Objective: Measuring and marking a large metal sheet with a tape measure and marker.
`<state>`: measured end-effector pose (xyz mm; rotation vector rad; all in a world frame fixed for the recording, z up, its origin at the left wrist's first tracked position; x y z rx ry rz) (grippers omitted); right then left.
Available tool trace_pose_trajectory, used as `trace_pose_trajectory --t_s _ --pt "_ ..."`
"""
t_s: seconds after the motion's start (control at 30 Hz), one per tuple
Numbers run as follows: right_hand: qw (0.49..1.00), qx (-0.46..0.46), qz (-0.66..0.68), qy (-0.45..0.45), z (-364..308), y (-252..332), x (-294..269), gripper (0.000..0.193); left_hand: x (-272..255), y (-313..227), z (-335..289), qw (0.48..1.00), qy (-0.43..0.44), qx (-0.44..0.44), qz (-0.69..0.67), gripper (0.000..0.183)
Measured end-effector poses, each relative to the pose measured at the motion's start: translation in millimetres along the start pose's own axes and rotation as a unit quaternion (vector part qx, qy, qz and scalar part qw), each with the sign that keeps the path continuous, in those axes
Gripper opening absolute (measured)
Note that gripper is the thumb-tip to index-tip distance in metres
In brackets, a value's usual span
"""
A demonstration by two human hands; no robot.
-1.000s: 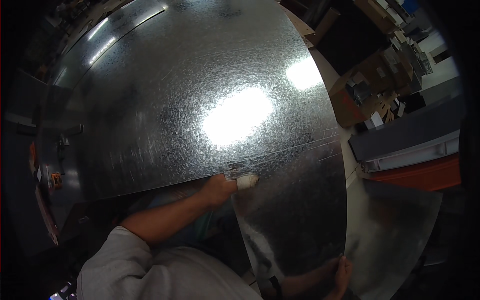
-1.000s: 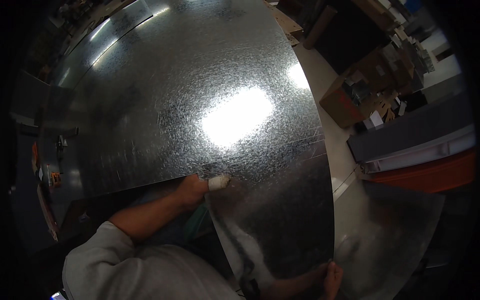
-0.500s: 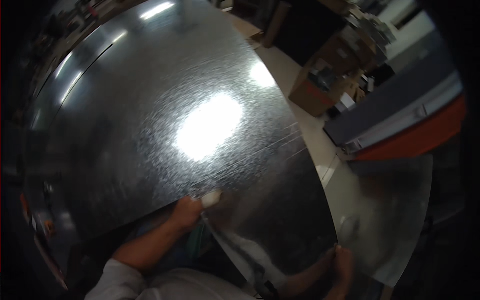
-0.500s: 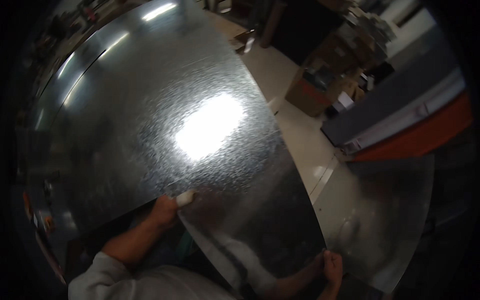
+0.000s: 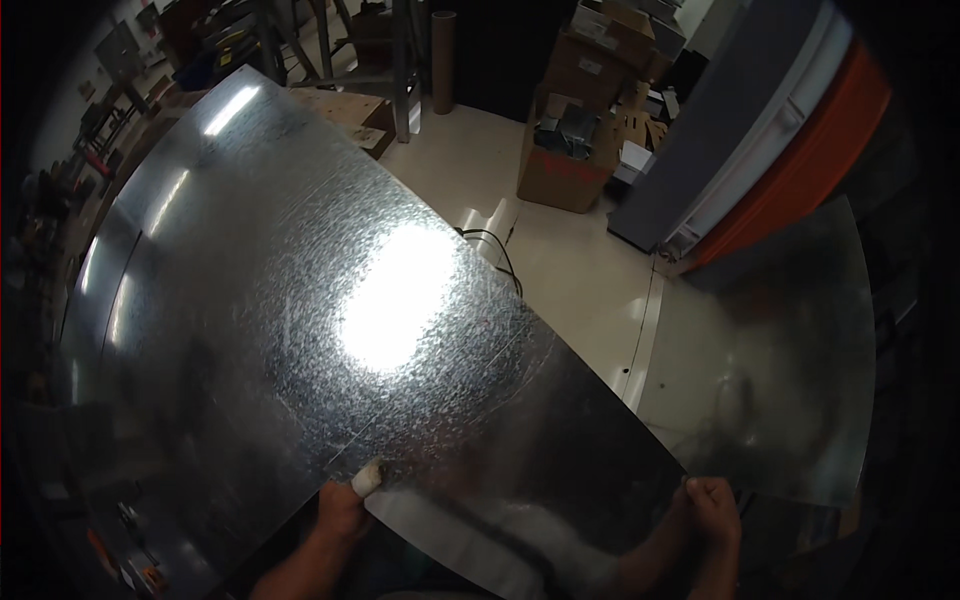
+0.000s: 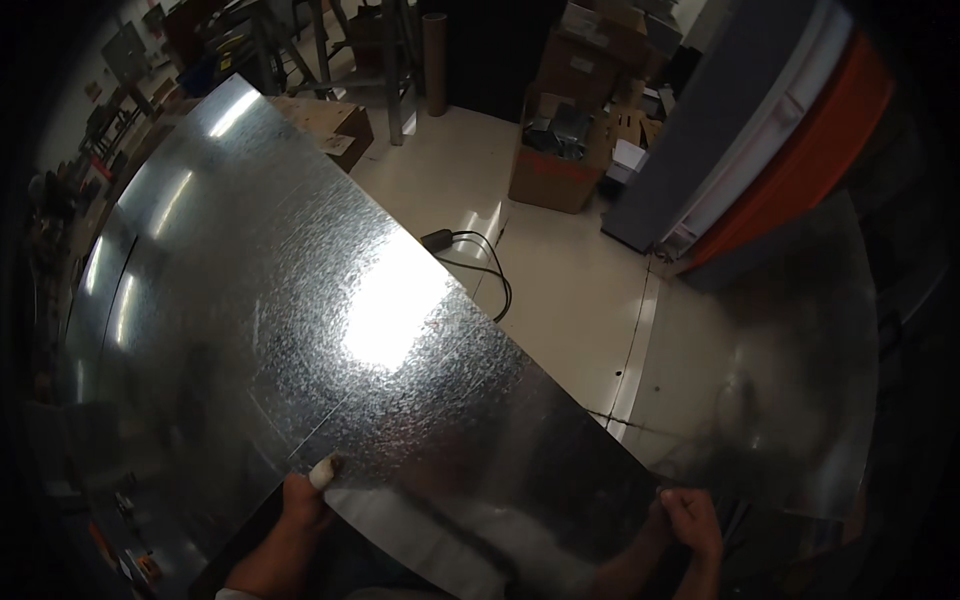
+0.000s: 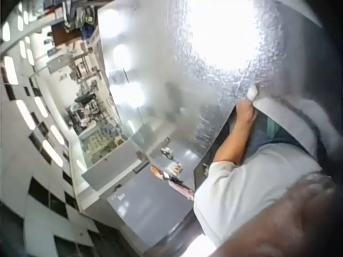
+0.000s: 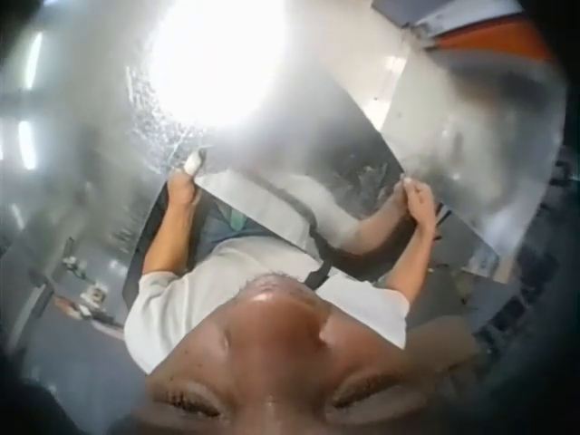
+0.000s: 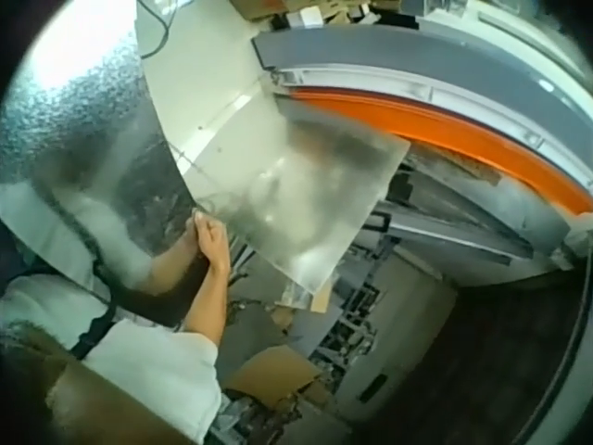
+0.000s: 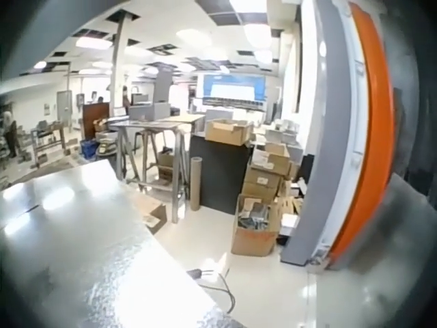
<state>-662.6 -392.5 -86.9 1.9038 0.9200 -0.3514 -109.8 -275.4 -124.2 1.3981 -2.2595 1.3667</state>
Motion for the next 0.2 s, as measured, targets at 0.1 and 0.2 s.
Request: trace_pose_trajectory --t_s 0.1,0.2 --pt "1.0 -0.005 0.0 -0.004 -0.4 13.0 5.6 0.043 1.5 -3.9 0.5 1.0 0.001 0.006 -0.015 0.071" --pt "1.0 0.004 -0.022 0.02 2.1 7.3 4.4 0.047 -7.1 -2.5 1.2 0.998 -0.013 0.032 0.051 0.079"
Point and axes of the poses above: each hand's wrist, its own z-axis towards the middle knuckle, its own x-axis out of the palm, y = z × x, the point moved 3 cm from there along z, towards the middle knuckle, and after that the axes turned 8 degrees about -z, right-handed, at the moved point
